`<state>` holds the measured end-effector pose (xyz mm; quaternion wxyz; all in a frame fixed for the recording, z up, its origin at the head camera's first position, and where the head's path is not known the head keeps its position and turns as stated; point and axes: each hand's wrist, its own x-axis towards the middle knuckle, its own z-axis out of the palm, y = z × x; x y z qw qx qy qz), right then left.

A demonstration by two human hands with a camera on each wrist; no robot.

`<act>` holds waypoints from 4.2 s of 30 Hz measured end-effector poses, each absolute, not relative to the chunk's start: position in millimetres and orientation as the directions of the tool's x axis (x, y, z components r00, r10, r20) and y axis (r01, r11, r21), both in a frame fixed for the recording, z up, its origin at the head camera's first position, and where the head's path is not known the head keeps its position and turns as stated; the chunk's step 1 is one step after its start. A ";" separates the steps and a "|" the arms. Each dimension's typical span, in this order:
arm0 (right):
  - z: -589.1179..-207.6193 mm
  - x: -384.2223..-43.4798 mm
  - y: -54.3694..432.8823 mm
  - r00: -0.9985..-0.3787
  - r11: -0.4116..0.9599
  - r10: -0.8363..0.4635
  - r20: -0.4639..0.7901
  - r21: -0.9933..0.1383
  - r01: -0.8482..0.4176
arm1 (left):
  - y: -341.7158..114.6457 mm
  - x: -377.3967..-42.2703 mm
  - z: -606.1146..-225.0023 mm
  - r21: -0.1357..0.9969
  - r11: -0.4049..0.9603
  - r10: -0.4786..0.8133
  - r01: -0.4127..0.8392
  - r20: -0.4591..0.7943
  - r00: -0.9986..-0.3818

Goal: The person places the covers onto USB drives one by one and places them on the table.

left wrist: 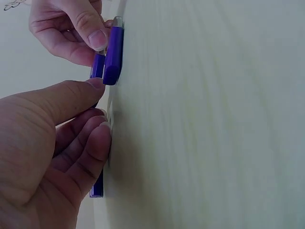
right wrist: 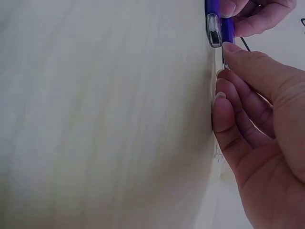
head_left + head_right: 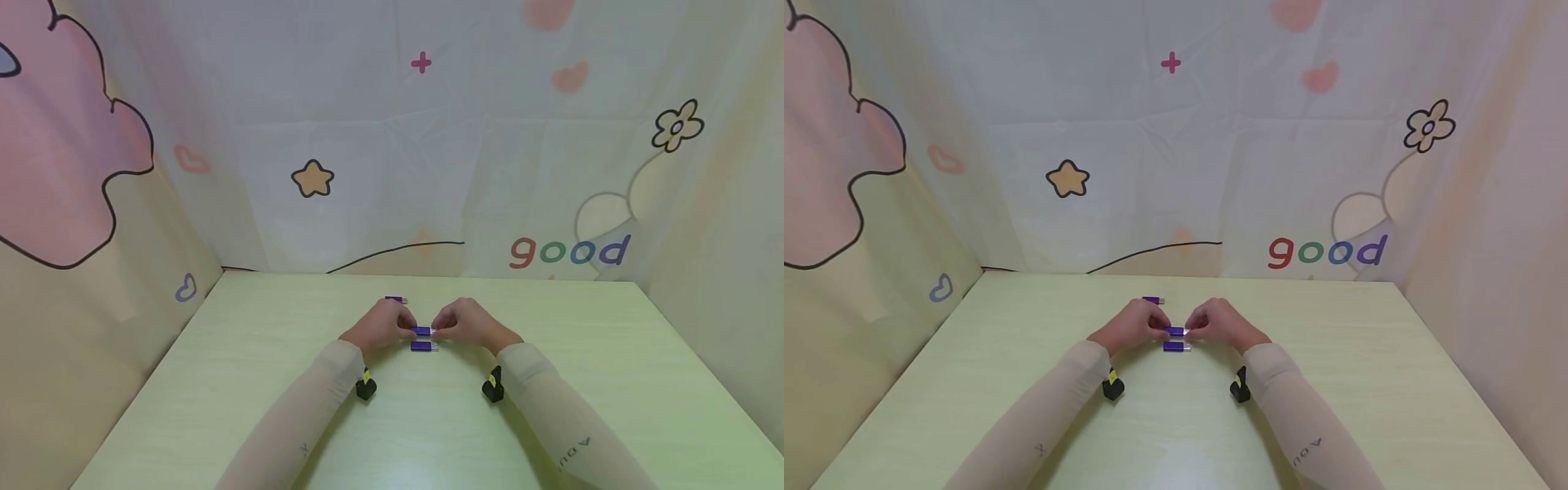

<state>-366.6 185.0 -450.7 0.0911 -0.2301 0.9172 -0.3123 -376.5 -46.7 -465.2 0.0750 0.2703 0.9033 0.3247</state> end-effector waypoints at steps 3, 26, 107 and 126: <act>-450.4 -365.9 184.6 -0.876 0.699 -0.481 -0.025 -0.614 -0.366 | -46.3 -376.6 -464.8 0.612 0.649 0.544 0.452 0.042 -0.838; -453.1 -367.2 187.2 -0.879 0.692 -0.472 -0.064 -0.645 -0.324 | -45.0 -379.6 -469.1 0.614 0.662 0.547 0.430 -0.003 -0.837; -427.4 -384.6 227.7 -0.909 0.868 -0.389 -0.151 -0.390 -0.306 | -79.9 -405.8 -448.3 0.102 0.797 0.597 0.595 0.009 -0.802; -424.5 -384.0 222.4 -0.910 0.876 -0.378 -0.172 -0.386 -0.290 | -78.4 -408.7 -449.9 0.139 0.787 0.606 0.601 0.002 -0.795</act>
